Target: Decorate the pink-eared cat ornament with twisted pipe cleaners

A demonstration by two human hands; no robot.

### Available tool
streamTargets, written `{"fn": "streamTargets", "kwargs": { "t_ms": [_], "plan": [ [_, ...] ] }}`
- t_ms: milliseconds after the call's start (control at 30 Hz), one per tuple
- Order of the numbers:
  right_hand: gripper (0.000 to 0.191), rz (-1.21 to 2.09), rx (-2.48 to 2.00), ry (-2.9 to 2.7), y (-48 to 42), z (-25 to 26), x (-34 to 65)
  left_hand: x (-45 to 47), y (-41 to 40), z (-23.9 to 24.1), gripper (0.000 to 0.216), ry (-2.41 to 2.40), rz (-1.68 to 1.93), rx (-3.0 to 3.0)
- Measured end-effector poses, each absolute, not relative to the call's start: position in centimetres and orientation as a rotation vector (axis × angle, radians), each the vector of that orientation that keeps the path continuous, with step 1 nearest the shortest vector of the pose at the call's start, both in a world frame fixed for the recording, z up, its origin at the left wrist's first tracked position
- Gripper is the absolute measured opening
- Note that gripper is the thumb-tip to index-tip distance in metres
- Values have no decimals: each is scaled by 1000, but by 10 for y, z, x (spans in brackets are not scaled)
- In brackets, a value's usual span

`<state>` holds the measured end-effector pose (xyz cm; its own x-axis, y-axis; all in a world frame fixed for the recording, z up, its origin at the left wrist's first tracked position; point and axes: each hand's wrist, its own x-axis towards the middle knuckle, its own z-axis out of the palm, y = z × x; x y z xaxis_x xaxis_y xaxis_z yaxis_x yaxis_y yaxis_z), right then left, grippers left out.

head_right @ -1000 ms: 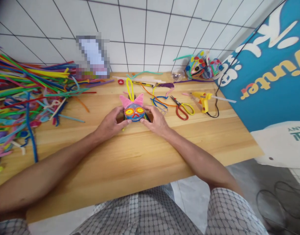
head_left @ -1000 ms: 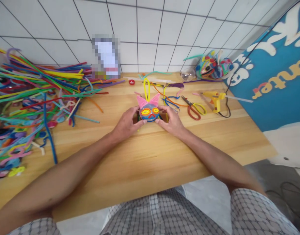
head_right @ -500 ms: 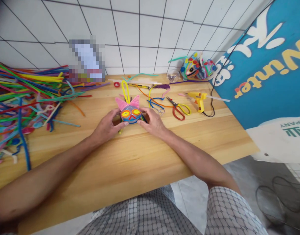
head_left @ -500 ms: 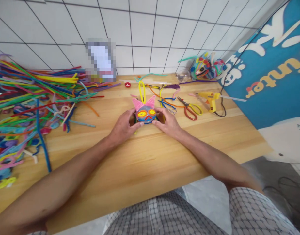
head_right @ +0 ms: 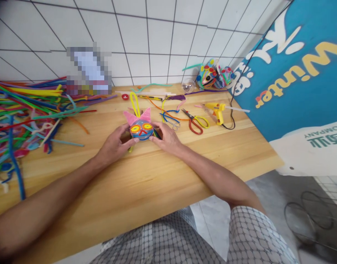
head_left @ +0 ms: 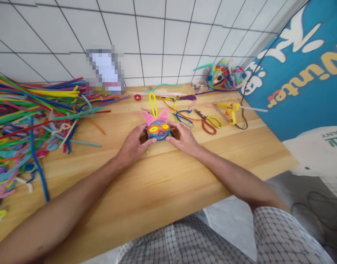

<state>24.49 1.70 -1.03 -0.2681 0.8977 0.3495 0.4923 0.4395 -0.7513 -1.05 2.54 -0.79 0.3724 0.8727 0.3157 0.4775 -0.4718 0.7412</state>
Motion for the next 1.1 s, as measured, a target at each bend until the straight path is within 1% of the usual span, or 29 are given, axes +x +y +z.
{"fn": "streamTargets", "kwargs": {
  "t_ms": [133,300,567,833,967,1100],
  "plan": [
    [52,629,-1181,-1905,16,-10,245,-10,25,-8,64,1142,974,2075],
    [48,624,-1172,-1903,16,-9,245,-10,25,-9,59,1150,978,2065],
    [47,671,-1166,-1882,16,-10,244,-10,26,-13,60,1141,1028,2054],
    [50,666,-1160,-1910,19,-12,245,-10,27,-10,59,1146,985,2040],
    [48,658,-1155,-1912,18,-11,245,-9,26,-10,58,1163,970,2024],
    [47,627,-1175,-1902,17,-11,246,-9,26,-10,67,1152,982,2030]
  ]
}}
